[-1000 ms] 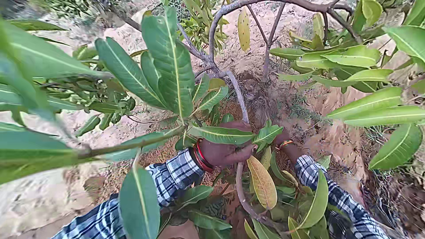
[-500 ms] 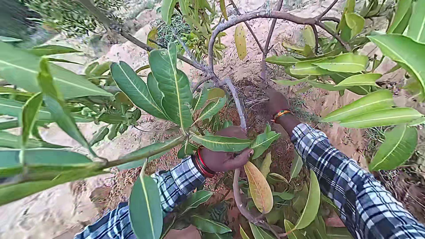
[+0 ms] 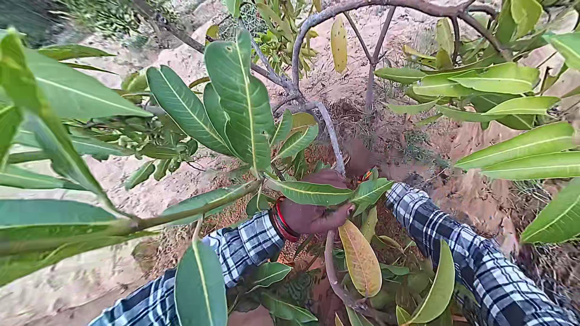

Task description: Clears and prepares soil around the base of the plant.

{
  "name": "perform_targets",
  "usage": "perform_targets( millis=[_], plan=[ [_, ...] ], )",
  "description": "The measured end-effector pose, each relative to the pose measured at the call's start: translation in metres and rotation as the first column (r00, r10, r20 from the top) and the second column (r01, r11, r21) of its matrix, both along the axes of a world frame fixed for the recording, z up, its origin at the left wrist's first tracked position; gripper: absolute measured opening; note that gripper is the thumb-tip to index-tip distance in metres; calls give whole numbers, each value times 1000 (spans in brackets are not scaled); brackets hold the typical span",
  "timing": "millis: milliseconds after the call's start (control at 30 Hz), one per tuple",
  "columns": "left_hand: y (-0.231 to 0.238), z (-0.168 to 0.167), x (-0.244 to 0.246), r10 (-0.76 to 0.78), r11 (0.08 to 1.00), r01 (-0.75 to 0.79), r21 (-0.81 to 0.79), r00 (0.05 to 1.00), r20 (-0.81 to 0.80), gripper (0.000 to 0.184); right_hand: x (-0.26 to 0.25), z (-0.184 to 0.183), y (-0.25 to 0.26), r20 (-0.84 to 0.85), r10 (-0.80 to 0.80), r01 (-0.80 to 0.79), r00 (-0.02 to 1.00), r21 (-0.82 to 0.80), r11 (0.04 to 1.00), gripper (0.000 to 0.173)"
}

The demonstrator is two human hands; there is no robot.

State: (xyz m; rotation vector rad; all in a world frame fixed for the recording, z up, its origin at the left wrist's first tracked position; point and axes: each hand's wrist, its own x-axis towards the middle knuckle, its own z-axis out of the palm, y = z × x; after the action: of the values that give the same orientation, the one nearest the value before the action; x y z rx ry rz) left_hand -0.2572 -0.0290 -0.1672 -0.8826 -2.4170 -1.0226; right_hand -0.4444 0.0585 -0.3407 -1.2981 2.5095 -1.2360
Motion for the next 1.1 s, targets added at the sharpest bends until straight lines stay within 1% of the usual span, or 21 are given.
perform_targets(
  millis=[33, 67, 100, 133, 167, 200, 233, 267, 300, 333, 367, 433, 467, 500, 533, 633, 733, 833, 967, 1033, 1100],
  plan=[
    [0, 1, 0, -1, 1000, 1, -5, 1000, -2, 28, 4, -12, 0, -49, 22, -25, 999, -54, 998, 43],
    [-1, 2, 1, 0, 1000, 0, -8, 1000, -1, 28, 5, -6, -4, -25, 26, -28, 999, -68, 997, 41],
    [-1, 3, 1, -3, 1000, 3, -9, 1000, 4, 28, 1, 6, -7, 39, -6, 6, 999, -9, 1000, 39],
    [0, 4, 2, -9, 1000, 9, -6, 1000, 14, 27, -6, 22, -12, 114, -67, 54, 991, 109, 993, 37],
    [0, 5, 2, -12, 1000, 12, -2, 1000, 17, 27, -18, 35, -19, 139, -140, 109, 980, 209, 972, 41],
    [0, 5, 1, -14, 1000, 14, 8, 1000, 17, 27, -33, 41, -28, 125, -195, 156, 973, 271, 950, 48],
    [1, 4, 0, -15, 1000, 15, 20, 1000, 16, 27, -47, 42, -38, 87, -218, 181, 972, 318, 931, 61],
    [2, 3, -1, -13, 999, 13, 34, 1000, 16, 27, -61, 41, -49, 53, -208, 176, 977, 355, 918, 74],
    [3, 2, -2, -14, 999, 13, 40, 1000, 18, 28, -70, 43, -58, 40, -161, 132, 986, 397, 908, 84],
    [3, 0, -3, -13, 999, 12, 48, 1000, 24, 30, -74, 44, -66, 24, -93, 74, 995, 419, 905, 86],
    [3, -3, -4, -15, 998, 13, 60, 999, 35, 30, -73, 49, -71, 13, -22, 14, 1000, 423, 906, 76],
    [0, -8, -3, -12, 997, 9, 76, 999, 47, 30, -61, 67, -72, 21, 88, -89, 996, 440, 893, 45],
    [-1, -10, -3, -10, 997, 7, 72, 999, 41, 30, -59, 68, -73, 33, 102, -106, 994, 449, 887, 39],
    [-1, -11, -3, -10, 997, 7, 72, 999, 37, 30, -60, 60, -74, 42, 94, -102, 995, 449, 888, 36],
    [0, -12, -2, -11, 997, 8, 74, 999, 34, 31, -63, 48, -73, 68, 73, -95, 995, 434, 896, 37],
    [1, -11, -4, -20, 996, 16, 90, 999, 39, 28, -72, 31, -65, 245, -15, -69, 969, 333, 940, 38],
    [4, -8, -7, -17, 999, 16, 51, 1000, 20, 29, -64, 29, -58, 368, -107, 21, 924, 229, 973, 35],
    [2, -10, -8, -29, 998, 28, 58, 999, 14, 30, -51, 29, -56, 405, -191, 127, 894, 179, 976, 33],
    [-2, -14, -4, -9, 997, 5, 83, 999, 40, 31, -43, 30, -50, 462, -246, 199, 852, 150, 969, 39],
    [-4, -17, -3, -8, 997, 4, 75, 999, 45, 34, -33, 31, -41, 530, -300, 274, 793, 129, 953, 43],
    [-7, -16, -3, -31, 998, 28, 53, 998, 51, 34, 8, 28, -16, 609, -366, 386, 703, 104, 916, 48]
  ],
)
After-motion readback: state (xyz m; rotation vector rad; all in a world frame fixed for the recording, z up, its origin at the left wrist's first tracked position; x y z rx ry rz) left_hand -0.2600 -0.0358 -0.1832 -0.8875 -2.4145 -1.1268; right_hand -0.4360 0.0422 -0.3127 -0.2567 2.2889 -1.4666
